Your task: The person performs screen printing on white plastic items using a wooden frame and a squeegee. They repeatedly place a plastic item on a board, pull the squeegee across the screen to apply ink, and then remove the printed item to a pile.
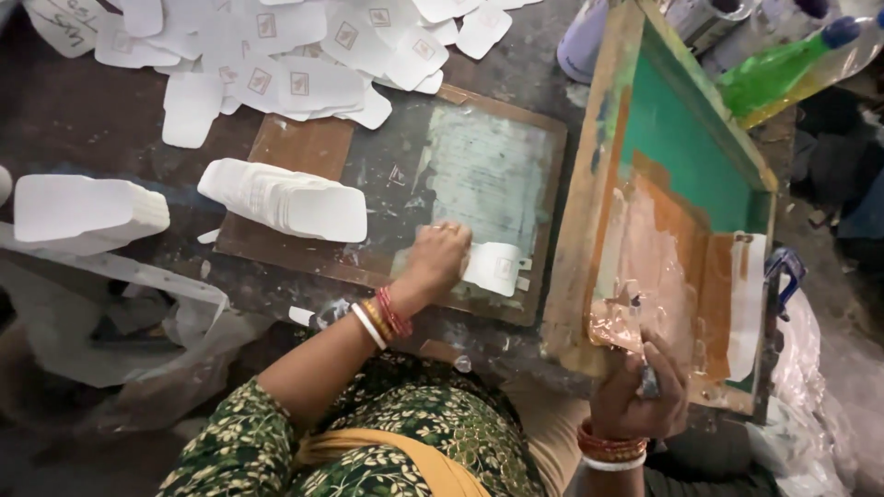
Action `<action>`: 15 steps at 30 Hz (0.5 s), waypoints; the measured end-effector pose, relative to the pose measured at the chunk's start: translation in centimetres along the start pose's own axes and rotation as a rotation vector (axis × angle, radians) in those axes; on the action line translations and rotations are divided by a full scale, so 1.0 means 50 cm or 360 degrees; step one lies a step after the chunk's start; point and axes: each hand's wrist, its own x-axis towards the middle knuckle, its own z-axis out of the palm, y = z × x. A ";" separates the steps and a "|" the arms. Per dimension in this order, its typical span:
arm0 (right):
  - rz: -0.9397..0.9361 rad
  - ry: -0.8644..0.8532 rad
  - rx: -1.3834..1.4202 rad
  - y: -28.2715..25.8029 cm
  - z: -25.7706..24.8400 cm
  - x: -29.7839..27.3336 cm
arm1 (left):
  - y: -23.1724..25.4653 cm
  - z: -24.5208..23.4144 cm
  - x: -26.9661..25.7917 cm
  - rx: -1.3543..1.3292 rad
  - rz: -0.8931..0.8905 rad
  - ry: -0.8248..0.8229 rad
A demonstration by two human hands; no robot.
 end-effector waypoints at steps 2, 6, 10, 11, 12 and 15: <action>0.0016 0.0045 0.0023 0.010 -0.003 -0.009 | -0.036 0.034 0.012 -0.0373 -0.0175 -0.0064; 0.0091 0.0172 0.0003 0.090 -0.037 -0.048 | -0.149 -0.087 0.049 -0.1288 -0.0844 0.0626; 0.0068 0.0239 -0.0081 0.073 -0.047 -0.010 | -0.153 -0.222 -0.016 -0.0440 -0.0502 0.0997; 0.0059 0.0257 -0.0092 0.065 -0.047 -0.002 | -0.151 -0.222 -0.045 -0.0165 -0.0311 0.0628; 0.0053 0.0277 -0.0105 0.057 -0.047 0.005 | -0.149 -0.223 -0.073 0.0109 -0.0116 0.0256; 0.0217 0.0239 -0.0309 0.063 -0.065 -0.019 | -0.185 -0.177 -0.127 0.0215 0.0016 0.0224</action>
